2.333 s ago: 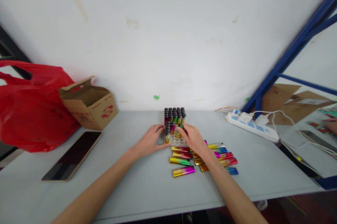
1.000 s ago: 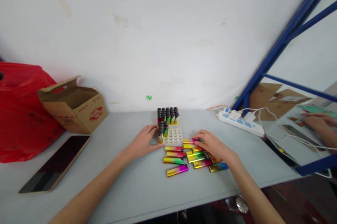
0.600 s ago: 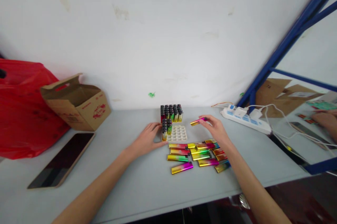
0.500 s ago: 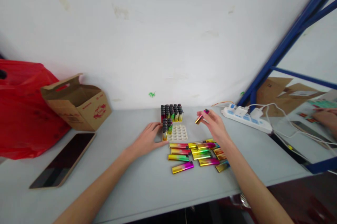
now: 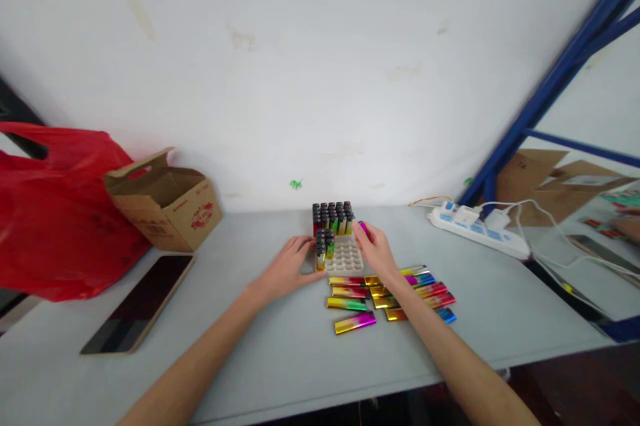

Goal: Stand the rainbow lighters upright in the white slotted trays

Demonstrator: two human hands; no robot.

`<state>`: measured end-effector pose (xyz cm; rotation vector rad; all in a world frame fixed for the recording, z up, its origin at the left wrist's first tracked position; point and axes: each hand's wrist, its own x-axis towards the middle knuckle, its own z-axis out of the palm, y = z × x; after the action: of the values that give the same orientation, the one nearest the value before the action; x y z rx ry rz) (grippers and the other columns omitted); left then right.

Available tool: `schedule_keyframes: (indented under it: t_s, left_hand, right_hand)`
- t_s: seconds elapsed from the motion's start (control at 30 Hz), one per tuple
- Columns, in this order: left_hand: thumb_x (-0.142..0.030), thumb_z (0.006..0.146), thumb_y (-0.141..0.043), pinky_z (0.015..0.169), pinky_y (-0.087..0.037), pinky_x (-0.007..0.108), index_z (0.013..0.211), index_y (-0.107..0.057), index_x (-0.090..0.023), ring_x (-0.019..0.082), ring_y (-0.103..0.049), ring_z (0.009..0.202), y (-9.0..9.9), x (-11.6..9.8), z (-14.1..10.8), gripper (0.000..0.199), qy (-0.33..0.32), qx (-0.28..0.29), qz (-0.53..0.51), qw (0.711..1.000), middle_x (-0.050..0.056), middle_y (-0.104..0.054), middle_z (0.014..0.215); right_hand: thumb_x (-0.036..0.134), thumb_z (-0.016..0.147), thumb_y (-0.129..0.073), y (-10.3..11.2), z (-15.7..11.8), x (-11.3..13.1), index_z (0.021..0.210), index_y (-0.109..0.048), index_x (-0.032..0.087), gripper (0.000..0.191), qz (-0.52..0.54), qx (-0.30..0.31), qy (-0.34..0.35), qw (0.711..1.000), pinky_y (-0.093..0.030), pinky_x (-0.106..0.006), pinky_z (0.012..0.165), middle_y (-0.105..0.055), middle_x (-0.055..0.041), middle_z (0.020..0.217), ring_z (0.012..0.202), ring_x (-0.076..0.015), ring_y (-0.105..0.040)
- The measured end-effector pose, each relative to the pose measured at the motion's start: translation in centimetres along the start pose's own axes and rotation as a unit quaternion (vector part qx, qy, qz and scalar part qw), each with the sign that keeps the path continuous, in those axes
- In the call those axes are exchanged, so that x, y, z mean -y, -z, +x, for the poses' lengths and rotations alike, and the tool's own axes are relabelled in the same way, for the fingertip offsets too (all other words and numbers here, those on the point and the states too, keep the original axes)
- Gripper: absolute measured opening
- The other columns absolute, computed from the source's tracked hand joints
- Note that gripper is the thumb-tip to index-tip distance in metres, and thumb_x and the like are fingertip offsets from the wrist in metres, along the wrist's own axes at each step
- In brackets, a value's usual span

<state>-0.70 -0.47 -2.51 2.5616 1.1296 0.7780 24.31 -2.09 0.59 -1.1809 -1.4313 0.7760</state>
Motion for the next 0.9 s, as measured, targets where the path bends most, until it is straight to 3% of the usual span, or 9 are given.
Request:
schedule_keyframes:
  t_s: [0.17, 0.33, 0.47, 0.6, 0.7, 0.83, 0.9]
  left_hand:
    - [-0.063, 0.090, -0.078, 0.117, -0.051, 0.053, 0.137, -0.065, -0.023, 0.036, -0.062, 0.132, 0.1, 0.0, 0.1, 0.063, 0.003, 0.001, -0.007, 1.000, 0.014, -0.065, 0.142]
    - [-0.062, 0.089, -0.079, 0.116, -0.052, 0.053, 0.135, -0.065, -0.024, 0.036, -0.062, 0.132, 0.0, 0.1, 0.1, 0.061, 0.006, 0.000, -0.012, 1.000, 0.014, -0.065, 0.141]
    - [-0.063, 0.090, -0.078, 0.117, -0.051, 0.053, 0.138, -0.064, -0.024, 0.035, -0.061, 0.132, 0.0, 0.0, 0.1, 0.063, 0.005, 0.006, -0.008, 1.000, 0.013, -0.065, 0.141]
    - [-0.064, 0.090, -0.077, 0.117, -0.051, 0.052, 0.137, -0.064, -0.023, 0.035, -0.062, 0.132, 0.1, -0.2, 0.0, 0.063, 0.004, 0.005, -0.006, 1.000, 0.013, -0.065, 0.141]
    - [-0.064, 0.091, -0.077, 0.117, -0.051, 0.051, 0.136, -0.065, -0.023, 0.035, -0.061, 0.132, 0.2, -0.3, 0.0, 0.062, 0.006, 0.006, -0.005, 1.000, 0.013, -0.065, 0.141]
    - [-0.062, 0.090, -0.078, 0.117, -0.051, 0.051, 0.134, -0.066, -0.021, 0.035, -0.062, 0.132, 0.2, -0.2, 0.0, 0.062, 0.004, 0.004, -0.008, 1.000, 0.014, -0.065, 0.140]
    - [-0.062, 0.090, -0.079, 0.116, -0.052, 0.052, 0.135, -0.066, -0.021, 0.035, -0.062, 0.131, 0.1, -0.2, 0.0, 0.062, 0.001, 0.000, -0.012, 1.000, 0.014, -0.066, 0.140]
  right_hand:
    - [0.066, 0.095, -0.056, -0.5, -0.6, -0.1, 0.060, -0.040, 0.025, 0.056, -0.061, -0.052, -0.002, 0.997, -0.027, -0.028, 0.055, -0.036, 0.0052, 0.055, 0.058, -0.0129, -0.036]
    - [0.057, 0.096, -0.053, -0.6, -0.9, -0.1, 0.065, -0.045, 0.025, 0.046, -0.057, -0.010, 0.003, 0.998, -0.028, -0.028, 0.054, -0.042, 0.0047, 0.058, 0.057, -0.0135, -0.037]
    - [0.060, 0.104, -0.050, -0.4, -1.3, 0.4, 0.078, -0.051, 0.024, 0.044, -0.065, 0.033, 0.024, 0.997, -0.038, -0.027, 0.058, -0.053, 0.0033, 0.066, 0.063, -0.0158, -0.048]
    - [0.056, 0.111, -0.040, -0.2, -1.6, 1.0, 0.091, -0.059, 0.024, 0.043, -0.137, 0.115, 0.102, 0.979, -0.050, -0.033, 0.075, -0.065, -0.0035, 0.084, 0.080, -0.0211, -0.061]
    - [0.054, 0.112, -0.041, -0.2, -1.8, 1.0, 0.090, -0.061, 0.023, 0.043, -0.210, 0.137, 0.153, 0.956, -0.051, -0.037, 0.087, -0.068, -0.0077, 0.094, 0.091, -0.0242, -0.064]
    - [0.052, 0.113, -0.042, -0.4, -1.7, 0.3, 0.093, -0.062, 0.023, 0.040, -0.215, 0.166, 0.132, 0.953, -0.051, -0.035, 0.080, -0.071, -0.0049, 0.084, 0.078, -0.0222, -0.065]
    - [0.049, 0.114, -0.042, -0.5, -1.6, -0.1, 0.100, -0.064, 0.022, 0.037, -0.205, 0.165, 0.133, 0.955, -0.051, -0.034, 0.080, -0.073, -0.0057, 0.089, 0.081, -0.0217, -0.068]
